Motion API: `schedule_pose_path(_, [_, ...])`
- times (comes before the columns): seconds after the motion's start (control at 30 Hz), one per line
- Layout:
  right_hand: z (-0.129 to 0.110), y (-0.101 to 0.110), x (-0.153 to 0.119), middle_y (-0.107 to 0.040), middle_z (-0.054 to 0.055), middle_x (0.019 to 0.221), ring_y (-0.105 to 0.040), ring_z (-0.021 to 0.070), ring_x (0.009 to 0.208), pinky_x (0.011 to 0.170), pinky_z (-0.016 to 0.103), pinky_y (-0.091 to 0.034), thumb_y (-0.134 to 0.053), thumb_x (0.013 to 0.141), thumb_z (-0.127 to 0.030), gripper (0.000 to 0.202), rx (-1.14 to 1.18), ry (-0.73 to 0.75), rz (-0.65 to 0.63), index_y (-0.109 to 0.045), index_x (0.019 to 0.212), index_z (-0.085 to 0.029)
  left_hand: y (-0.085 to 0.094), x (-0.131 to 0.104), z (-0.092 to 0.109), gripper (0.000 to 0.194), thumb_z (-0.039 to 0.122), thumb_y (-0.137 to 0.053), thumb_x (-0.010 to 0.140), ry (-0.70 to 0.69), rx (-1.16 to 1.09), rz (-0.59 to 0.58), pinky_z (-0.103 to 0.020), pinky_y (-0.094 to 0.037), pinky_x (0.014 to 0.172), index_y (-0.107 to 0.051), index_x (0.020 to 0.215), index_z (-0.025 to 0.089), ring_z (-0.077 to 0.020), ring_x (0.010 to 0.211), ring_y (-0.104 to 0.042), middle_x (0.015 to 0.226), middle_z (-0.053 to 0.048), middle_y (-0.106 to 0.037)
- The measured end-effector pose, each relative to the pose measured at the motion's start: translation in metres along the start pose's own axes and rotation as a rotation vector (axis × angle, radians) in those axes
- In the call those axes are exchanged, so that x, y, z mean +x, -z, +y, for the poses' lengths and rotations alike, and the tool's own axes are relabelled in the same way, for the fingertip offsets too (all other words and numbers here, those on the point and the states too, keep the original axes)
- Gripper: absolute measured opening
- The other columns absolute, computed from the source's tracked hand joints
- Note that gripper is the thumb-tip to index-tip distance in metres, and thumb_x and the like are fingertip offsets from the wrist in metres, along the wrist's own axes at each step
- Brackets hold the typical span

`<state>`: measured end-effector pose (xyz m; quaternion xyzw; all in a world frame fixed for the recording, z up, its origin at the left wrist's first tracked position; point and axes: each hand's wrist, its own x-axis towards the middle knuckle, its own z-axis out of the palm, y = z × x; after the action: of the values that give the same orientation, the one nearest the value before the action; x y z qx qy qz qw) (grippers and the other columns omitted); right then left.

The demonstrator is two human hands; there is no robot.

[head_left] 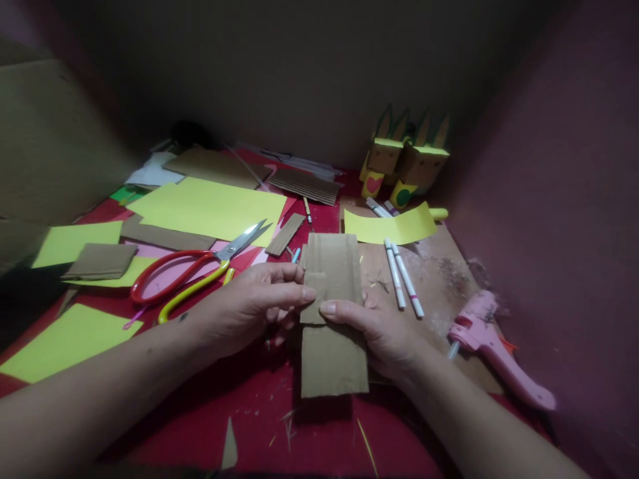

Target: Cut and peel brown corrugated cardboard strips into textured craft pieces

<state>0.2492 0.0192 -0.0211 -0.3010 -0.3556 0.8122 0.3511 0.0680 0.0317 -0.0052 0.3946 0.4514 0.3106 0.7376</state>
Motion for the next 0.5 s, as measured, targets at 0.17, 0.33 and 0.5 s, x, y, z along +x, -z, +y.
schedule_pose_path(0.17, [0.001,0.000,-0.002,-0.074,0.003,0.086,-0.068,0.0154,0.073,0.071,0.027,-0.053,-0.069,0.080,-0.024,0.039,-0.006,-0.017,-0.023,-0.065,0.118,-0.020,0.002,-0.006,-0.002,0.024,0.033,-0.073,0.075,-0.020,0.046,-0.018,-0.017,-0.037,0.038,-0.066,0.096,0.021,-0.0072,0.037,-0.042,0.048,0.006,-0.050])
schedule_pose_path(0.33, [0.001,0.000,0.000,-0.073,0.004,0.090,-0.067,0.0139,0.073,0.071,0.026,-0.053,-0.071,0.078,-0.024,0.038,-0.007,-0.046,0.002,-0.066,0.116,-0.019,0.001,-0.009,-0.001,0.035,0.036,-0.071,0.078,-0.052,0.139,-0.007,-0.018,-0.037,0.039,-0.064,0.109,0.022,-0.0070,0.040,-0.044,0.061,0.003,-0.058])
schedule_pose_path(0.5, [0.002,0.002,-0.001,-0.073,0.004,0.087,-0.067,0.0147,0.072,0.068,0.026,-0.053,-0.074,0.077,-0.025,0.045,-0.001,-0.073,0.010,-0.064,0.121,-0.018,-0.003,-0.013,0.003,0.033,0.036,-0.071,0.077,-0.061,0.210,0.033,-0.019,-0.038,0.039,-0.064,0.104,0.019,-0.0073,0.041,-0.046,0.063,0.003,-0.059])
